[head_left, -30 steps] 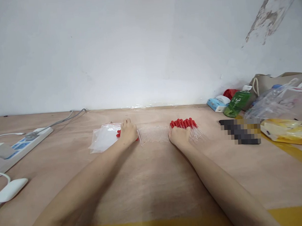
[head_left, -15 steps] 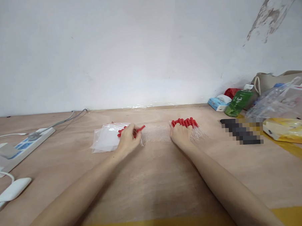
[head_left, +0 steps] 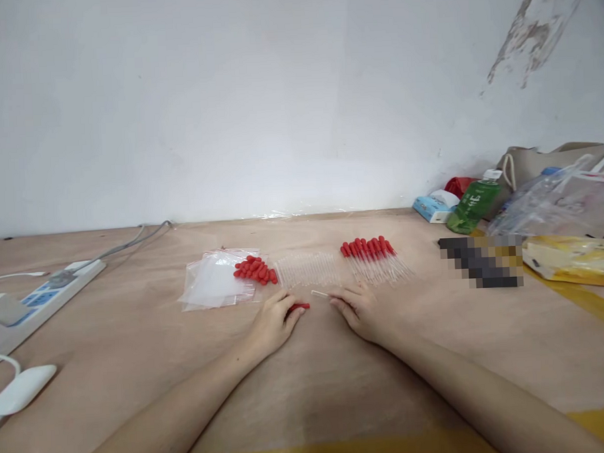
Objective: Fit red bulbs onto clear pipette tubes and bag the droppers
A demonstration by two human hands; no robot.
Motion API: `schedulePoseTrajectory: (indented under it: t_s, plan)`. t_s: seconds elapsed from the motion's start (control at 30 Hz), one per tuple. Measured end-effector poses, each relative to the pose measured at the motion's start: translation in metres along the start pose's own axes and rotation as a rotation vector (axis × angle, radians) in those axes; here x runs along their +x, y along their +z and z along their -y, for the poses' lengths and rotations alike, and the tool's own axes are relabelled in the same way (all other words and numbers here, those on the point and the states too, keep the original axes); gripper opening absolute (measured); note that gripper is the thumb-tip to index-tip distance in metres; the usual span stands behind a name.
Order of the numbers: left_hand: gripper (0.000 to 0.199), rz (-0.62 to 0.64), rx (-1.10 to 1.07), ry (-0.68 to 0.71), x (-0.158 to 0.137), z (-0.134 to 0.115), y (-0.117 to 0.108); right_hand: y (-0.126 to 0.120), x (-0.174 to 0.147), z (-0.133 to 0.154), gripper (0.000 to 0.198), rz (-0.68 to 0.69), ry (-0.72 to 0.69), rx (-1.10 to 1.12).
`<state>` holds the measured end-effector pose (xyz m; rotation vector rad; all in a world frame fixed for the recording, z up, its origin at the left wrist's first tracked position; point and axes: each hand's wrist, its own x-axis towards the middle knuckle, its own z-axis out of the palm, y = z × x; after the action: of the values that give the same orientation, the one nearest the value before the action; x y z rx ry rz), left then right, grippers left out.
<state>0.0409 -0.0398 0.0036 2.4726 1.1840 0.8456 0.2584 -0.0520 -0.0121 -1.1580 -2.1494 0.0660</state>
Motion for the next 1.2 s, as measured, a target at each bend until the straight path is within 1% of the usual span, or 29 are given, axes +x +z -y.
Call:
schedulePoseTrajectory:
  t_s: [0.13, 0.23, 0.33, 0.5, 0.63, 0.77, 0.9, 1.0, 1.2]
  plan:
    - [0.015, -0.07, -0.002, -0.002, -0.002, -0.005, 0.0, -0.002, 0.0, 0.003, 0.026, 0.005, 0.028, 0.01]
    - [0.015, -0.091, -0.012, -0.023, -0.004, -0.005, 0.001, -0.004, 0.0, 0.005, 0.026, 0.033, 0.027, 0.0]
    - [0.016, -0.086, -0.067, -0.059, -0.005, -0.006, 0.004, -0.004, -0.001, 0.007, 0.025, 0.048, 0.017, 0.014]
    - [0.02, -0.062, -0.254, -0.167, -0.004, -0.006, 0.008, -0.003, 0.0, 0.013, 0.022, 0.032, -0.005, 0.048]
    - [0.024, -0.046, -0.351, -0.189, -0.003, 0.001, 0.011, -0.003, 0.003, 0.02, 0.02, 0.042, -0.017, 0.117]
    - [0.023, -0.038, -0.374, -0.146, -0.005, 0.005, 0.009, -0.005, 0.004, 0.017, 0.018, 0.068, -0.04, 0.152]
    - [0.022, 0.021, -0.245, -0.004, -0.009, -0.003, 0.002, -0.012, 0.004, 0.008, 0.019, 0.16, -0.09, 0.128]
    - [0.022, 0.056, -0.159, 0.091, -0.011, -0.008, 0.0, -0.018, 0.005, 0.007, 0.022, 0.237, -0.125, 0.049]
    - [0.019, 0.078, -0.093, 0.125, -0.012, -0.011, 0.0, -0.02, 0.007, 0.016, 0.023, 0.249, -0.163, -0.063]
